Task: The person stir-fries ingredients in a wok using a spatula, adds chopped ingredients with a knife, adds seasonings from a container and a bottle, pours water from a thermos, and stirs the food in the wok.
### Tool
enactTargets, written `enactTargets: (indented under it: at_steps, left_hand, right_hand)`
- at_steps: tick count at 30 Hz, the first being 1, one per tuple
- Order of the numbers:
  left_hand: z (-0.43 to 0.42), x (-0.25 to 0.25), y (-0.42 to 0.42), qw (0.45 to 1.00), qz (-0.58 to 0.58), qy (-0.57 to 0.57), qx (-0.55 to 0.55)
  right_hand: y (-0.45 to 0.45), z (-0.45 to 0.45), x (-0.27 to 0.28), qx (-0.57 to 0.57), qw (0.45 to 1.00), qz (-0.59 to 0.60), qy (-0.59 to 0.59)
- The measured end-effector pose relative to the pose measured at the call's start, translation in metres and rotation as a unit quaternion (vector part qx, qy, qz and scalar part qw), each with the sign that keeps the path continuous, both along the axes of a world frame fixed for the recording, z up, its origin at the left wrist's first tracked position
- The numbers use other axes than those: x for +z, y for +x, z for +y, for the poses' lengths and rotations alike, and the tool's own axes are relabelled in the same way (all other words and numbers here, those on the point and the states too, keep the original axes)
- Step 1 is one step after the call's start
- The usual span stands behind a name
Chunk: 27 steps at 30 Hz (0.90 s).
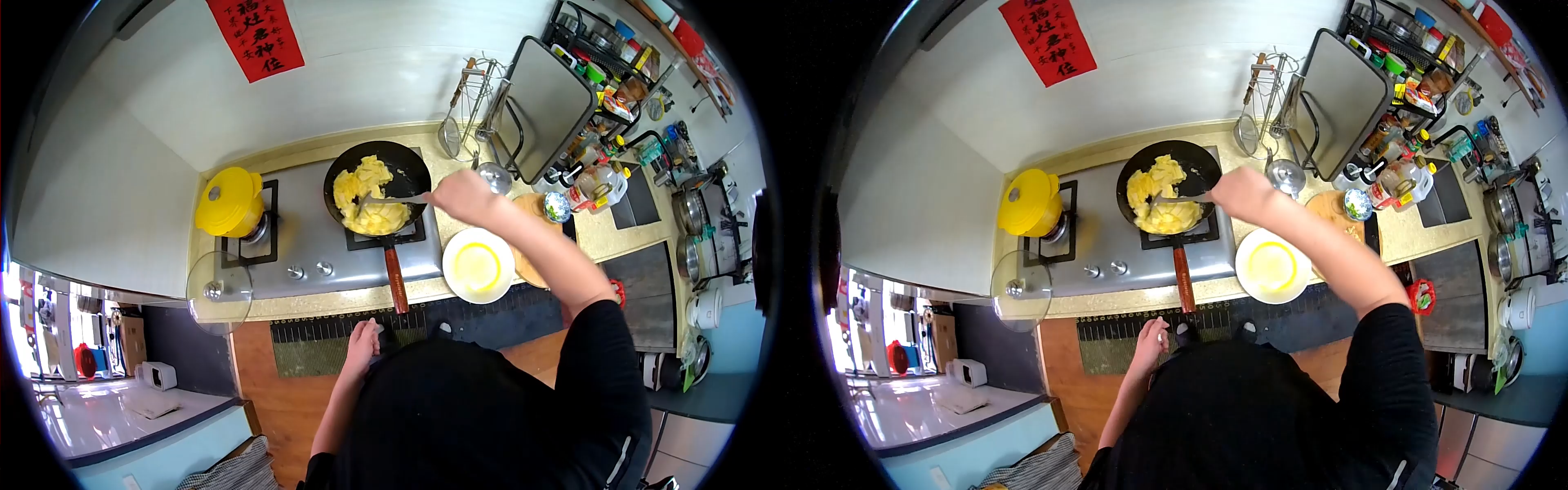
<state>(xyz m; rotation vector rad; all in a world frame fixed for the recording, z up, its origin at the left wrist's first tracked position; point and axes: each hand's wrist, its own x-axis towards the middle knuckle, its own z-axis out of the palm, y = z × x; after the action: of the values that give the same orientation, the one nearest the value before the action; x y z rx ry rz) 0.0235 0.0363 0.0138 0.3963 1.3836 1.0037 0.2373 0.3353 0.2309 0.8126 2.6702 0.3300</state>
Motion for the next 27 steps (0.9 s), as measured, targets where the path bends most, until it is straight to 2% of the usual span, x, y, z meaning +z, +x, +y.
enactTargets:
  at_steps: [6,9,13,16,18,21,27]
  left_hand:
    - [-0.001,0.001,0.002,1.0,-0.004,0.0,0.014]
    - [-0.005,-0.004,0.002,1.0,-0.012,-0.004,0.021]
    - [-0.006,-0.004,0.003,1.0,0.001,-0.003,0.002]
    - [-0.006,-0.003,0.003,1.0,0.0,0.002,0.003]
    - [-0.004,-0.003,0.002,1.0,-0.001,0.007,0.008]
    - [-0.006,-0.006,-0.001,1.0,-0.002,0.013,0.021]
    - [-0.014,-0.004,-0.005,0.998,-0.024,0.0,0.056]
  right_hand:
    - [0.009,-0.007,0.084,0.023,0.997,-0.032,0.071]
    - [0.012,-0.008,0.105,-0.012,0.997,-0.026,0.071]
    - [0.003,-0.012,0.134,0.001,1.0,0.002,0.015]
    - [-0.012,-0.014,0.134,-0.027,0.998,-0.062,0.013]
    - [-0.016,-0.017,0.124,-0.035,0.997,-0.063,0.005]
    - [-0.017,-0.024,0.091,-0.021,0.998,-0.05,0.011]
    - [-0.013,-0.041,0.008,-0.098,0.994,0.026,0.029]
